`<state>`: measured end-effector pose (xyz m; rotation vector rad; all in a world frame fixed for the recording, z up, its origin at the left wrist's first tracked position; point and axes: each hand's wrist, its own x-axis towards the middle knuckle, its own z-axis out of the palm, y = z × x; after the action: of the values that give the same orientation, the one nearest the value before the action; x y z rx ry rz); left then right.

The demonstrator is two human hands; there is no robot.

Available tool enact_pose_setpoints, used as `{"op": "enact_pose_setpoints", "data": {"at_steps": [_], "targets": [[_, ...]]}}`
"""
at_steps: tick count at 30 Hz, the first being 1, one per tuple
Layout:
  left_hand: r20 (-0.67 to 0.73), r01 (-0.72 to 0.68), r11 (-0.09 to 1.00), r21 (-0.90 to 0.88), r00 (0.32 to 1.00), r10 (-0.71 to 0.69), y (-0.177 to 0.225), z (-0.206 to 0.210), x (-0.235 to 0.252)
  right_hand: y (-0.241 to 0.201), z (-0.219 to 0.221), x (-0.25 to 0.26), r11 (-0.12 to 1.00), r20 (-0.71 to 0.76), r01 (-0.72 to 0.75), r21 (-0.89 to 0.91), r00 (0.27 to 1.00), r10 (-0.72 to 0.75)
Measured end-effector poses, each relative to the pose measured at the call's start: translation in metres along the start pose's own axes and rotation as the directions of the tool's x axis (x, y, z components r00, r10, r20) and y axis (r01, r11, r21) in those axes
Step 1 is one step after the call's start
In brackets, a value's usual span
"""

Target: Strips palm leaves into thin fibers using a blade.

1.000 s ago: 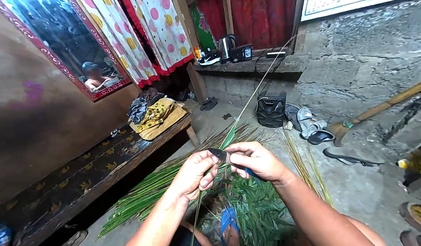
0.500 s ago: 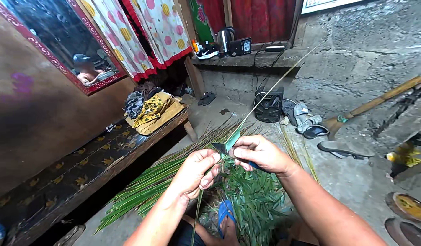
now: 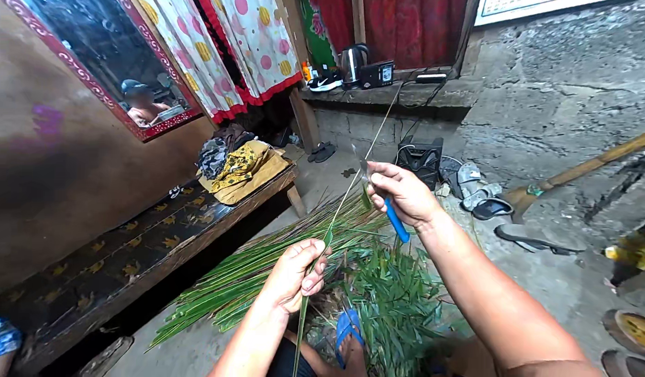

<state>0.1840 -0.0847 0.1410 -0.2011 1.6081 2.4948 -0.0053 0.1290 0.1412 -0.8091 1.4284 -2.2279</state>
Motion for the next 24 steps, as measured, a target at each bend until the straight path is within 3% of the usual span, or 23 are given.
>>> {"op": "enact_pose_setpoints", "data": {"at_steps": [6, 15, 24], "targets": [[0.094, 0.076, 0.993, -0.095, 0.993, -0.067, -0.006, -0.006, 0.011, 0.032, 0.031, -0.037, 0.986, 0.332, -0.138, -0.095, 0.929, 0.162], [0.271, 0.174, 0.96, -0.221, 0.956, -0.111, -0.02, -0.017, 0.007, 0.035, 0.023, -0.033, 0.993, 0.278, -0.101, -0.055, 0.954, 0.112], [0.32, 0.179, 0.95, -0.256, 0.943, -0.092, -0.03, -0.025, -0.004, 0.007, 0.011, -0.011, 0.996, 0.166, -0.081, -0.038, 0.982, 0.086]]}}
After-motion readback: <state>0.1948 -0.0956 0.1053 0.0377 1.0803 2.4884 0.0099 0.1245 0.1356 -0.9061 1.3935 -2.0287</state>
